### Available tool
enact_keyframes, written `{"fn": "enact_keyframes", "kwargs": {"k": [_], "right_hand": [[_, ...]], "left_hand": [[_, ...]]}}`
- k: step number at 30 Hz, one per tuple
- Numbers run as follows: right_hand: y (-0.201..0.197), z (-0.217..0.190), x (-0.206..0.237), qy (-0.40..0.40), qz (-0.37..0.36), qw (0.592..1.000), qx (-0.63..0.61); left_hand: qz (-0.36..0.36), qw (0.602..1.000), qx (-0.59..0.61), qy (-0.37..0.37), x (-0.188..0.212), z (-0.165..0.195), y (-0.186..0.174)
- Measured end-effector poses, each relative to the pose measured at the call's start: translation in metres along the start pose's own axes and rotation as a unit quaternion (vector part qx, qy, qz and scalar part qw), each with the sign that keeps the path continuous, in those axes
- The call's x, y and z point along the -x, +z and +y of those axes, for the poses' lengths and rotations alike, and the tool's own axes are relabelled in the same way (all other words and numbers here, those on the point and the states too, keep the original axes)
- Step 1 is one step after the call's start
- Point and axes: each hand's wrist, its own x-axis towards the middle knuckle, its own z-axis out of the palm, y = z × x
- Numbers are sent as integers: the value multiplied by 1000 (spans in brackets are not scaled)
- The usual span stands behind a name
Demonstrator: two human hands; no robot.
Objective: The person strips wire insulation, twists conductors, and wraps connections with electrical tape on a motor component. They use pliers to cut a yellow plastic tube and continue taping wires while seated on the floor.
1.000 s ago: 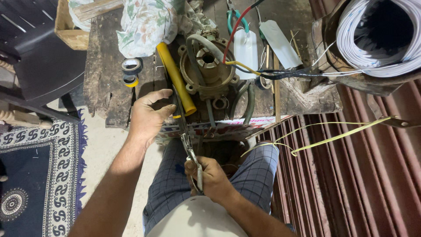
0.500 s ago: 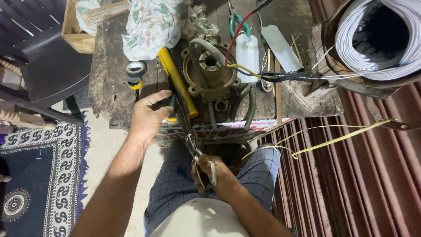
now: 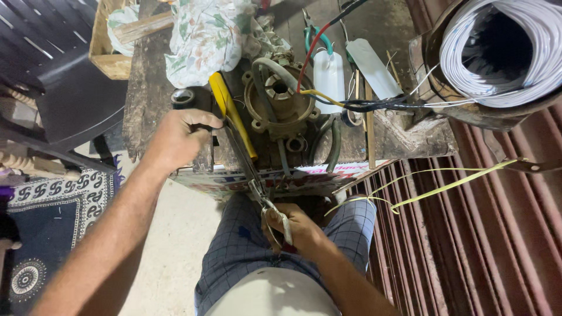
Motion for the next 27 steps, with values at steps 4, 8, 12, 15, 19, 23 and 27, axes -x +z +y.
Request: {"fn": "enact_keyframes", "kwargs": {"k": [4, 8, 12, 15, 19, 23, 27], "right_hand": [[-1, -8, 4, 9, -25, 1000, -2], [2, -14, 3, 14, -56, 998, -30], [2, -19, 1, 33, -67, 995, -65], [-5, -27, 1, 33, -108, 992, -56], [-11, -42, 14, 18, -84, 986, 143], [-11, -61, 51, -50, 68, 872, 481], [-14, -95, 58, -31, 219, 656, 722]], "left_hand": [[36, 977, -143, 152, -1, 17, -6], [52, 961, -179, 202, -4, 28, -10], [43, 931, -256, 258, -4, 34, -12], [51, 911, -292, 288, -2, 36, -14], [60, 906, -319, 273, -3, 33, -20], [30, 940, -265, 213, -15, 27, -29], [-15, 944, -272, 186, -21, 29, -38]]}}
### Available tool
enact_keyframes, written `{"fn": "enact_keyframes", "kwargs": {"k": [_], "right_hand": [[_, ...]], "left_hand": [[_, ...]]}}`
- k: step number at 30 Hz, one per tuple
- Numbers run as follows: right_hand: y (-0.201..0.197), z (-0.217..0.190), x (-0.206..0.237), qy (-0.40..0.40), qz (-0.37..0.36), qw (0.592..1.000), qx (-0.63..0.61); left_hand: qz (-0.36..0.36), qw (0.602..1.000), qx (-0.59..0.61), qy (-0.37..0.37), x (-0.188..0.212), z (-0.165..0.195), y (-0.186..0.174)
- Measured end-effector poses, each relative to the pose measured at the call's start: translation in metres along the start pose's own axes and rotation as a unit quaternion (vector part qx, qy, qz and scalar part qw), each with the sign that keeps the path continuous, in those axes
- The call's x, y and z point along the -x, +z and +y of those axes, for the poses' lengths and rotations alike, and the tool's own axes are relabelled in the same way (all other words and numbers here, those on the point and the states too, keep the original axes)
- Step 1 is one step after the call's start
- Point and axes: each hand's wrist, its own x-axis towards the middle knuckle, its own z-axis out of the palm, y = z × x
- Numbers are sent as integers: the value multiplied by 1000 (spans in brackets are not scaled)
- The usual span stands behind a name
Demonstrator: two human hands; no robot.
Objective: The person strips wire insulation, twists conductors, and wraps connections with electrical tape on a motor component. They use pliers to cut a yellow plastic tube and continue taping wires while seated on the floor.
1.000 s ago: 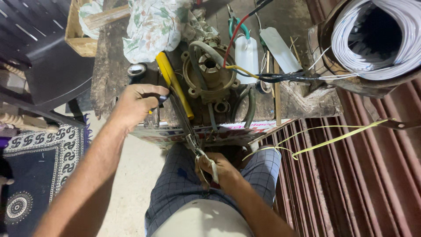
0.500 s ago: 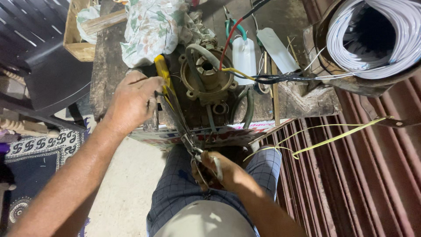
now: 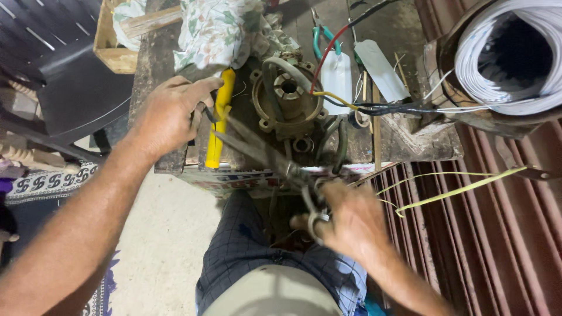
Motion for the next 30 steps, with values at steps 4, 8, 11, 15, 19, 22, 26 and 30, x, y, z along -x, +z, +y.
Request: {"fn": "enact_keyframes", "kwargs": {"k": [4, 8, 11, 15, 19, 22, 26, 30], "right_hand": [[-30, -5, -25, -71, 164, 978, 105], [-42, -22, -46, -72, 98, 969, 217], [-43, -30, -57, -79, 65, 965, 242], [-42, -30, -68, -111, 88, 956, 257], [-45, -30, -70, -143, 146, 962, 181], [-48, -30, -73, -141, 114, 970, 159], [-45, -28, -78, -125, 66, 974, 177], [-38, -20, -80, -134, 35, 976, 168]], "left_hand": [[-41, 998, -55, -4, -6, 6, -7], [-29, 998, -57, 22, -13, 13, -11], [-65, 995, -81, -1, -16, 18, -11], [-79, 993, -85, -17, -18, 23, -11], [-107, 988, -105, -25, -19, 24, -11], [-83, 993, -86, -13, -19, 23, -9], [-100, 988, -117, -9, -20, 20, -5], [-51, 998, -34, -23, -18, 18, -7]]}}
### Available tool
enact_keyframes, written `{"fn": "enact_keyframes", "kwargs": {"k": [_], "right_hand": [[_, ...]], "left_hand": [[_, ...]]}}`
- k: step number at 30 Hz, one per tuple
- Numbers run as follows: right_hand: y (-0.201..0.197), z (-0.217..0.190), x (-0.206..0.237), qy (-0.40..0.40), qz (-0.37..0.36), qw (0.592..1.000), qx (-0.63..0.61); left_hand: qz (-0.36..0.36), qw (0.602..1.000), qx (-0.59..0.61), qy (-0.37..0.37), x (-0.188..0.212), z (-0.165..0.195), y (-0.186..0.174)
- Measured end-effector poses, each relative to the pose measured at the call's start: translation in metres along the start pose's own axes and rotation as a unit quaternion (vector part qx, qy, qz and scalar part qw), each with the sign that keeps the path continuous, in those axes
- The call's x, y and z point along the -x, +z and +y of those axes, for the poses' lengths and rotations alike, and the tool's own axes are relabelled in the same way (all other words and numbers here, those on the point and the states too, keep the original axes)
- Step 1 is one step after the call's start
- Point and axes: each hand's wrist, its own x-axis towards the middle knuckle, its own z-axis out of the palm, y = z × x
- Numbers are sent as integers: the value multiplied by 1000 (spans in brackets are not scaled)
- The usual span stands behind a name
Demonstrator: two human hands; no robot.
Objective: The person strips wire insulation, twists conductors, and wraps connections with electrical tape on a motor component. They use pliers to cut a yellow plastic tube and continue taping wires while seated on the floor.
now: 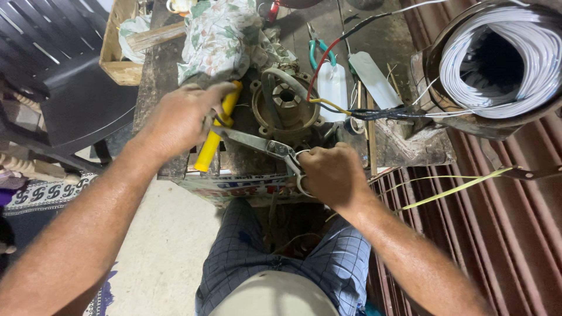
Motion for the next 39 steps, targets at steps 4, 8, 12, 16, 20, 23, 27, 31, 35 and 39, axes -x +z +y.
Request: {"fn": "enact_keyframes", "kwargs": {"k": [4, 8, 12, 16, 20, 23, 27, 31, 35, 39], "right_hand": [[12, 15, 16, 46, 14, 995, -91], [26, 31, 61, 110, 72, 959, -251], [40, 31, 109, 238, 28, 891, -385], [50, 27, 135, 275, 140, 855, -417], [54, 46, 122, 326, 154, 878, -315], [52, 64, 97, 312, 166, 907, -230], [46, 86, 60, 367, 41, 915, -160], [42, 95, 35, 286, 101, 943, -141], [35, 70, 42, 205, 218, 929, -216], [26, 22, 67, 136, 216, 821, -510]], "left_hand": [[70, 960, 250, -102, 7, -3, -5], [29, 826, 484, -288, 18, -6, -6], [36, 794, 517, -318, 45, -3, 5], [57, 794, 538, -277, 68, 10, 32], [79, 783, 565, -248, 68, 36, 63], [58, 743, 611, -269, 61, 63, 81], [36, 698, 688, -197, 51, 89, 91], [34, 710, 686, -156, 48, 103, 89], [22, 725, 663, -185, 49, 111, 77], [42, 706, 688, -161, 47, 125, 64]]}}
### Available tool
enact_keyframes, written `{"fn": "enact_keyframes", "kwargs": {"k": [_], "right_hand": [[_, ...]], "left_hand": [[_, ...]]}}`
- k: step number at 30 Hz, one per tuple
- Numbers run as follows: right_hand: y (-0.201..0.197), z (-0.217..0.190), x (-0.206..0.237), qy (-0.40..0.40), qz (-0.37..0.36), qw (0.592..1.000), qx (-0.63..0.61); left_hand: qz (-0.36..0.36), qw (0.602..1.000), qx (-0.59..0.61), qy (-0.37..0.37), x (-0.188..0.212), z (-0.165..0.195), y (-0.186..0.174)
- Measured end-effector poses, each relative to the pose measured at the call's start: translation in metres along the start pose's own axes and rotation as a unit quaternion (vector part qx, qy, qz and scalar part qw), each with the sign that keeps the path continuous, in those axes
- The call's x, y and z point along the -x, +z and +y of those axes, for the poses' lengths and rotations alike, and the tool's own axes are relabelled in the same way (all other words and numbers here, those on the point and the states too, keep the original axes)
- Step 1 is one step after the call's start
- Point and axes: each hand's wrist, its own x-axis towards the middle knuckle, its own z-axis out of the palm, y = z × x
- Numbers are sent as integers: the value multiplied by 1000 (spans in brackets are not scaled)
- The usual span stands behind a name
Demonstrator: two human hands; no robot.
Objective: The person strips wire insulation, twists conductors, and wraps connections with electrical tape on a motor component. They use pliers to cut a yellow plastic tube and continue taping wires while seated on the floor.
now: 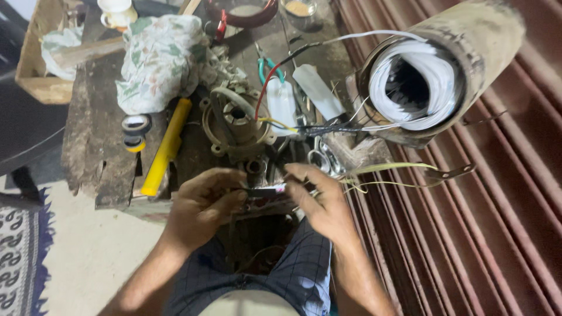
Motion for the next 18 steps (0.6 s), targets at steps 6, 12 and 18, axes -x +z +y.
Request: {"fn": "enact_keyframes", "kwargs": {"k": [6, 12, 18], "right_hand": [[23, -19, 31, 70, -47, 953, -292], [24, -12, 52, 25, 60, 952, -300], [18, -6, 68, 59, 147, 944, -290]], "left_hand": [[-38, 976, -169, 131, 6, 16, 18], [-97, 993, 7, 67, 1, 5, 39], [-128, 984, 115, -41, 6, -9, 43]]}}
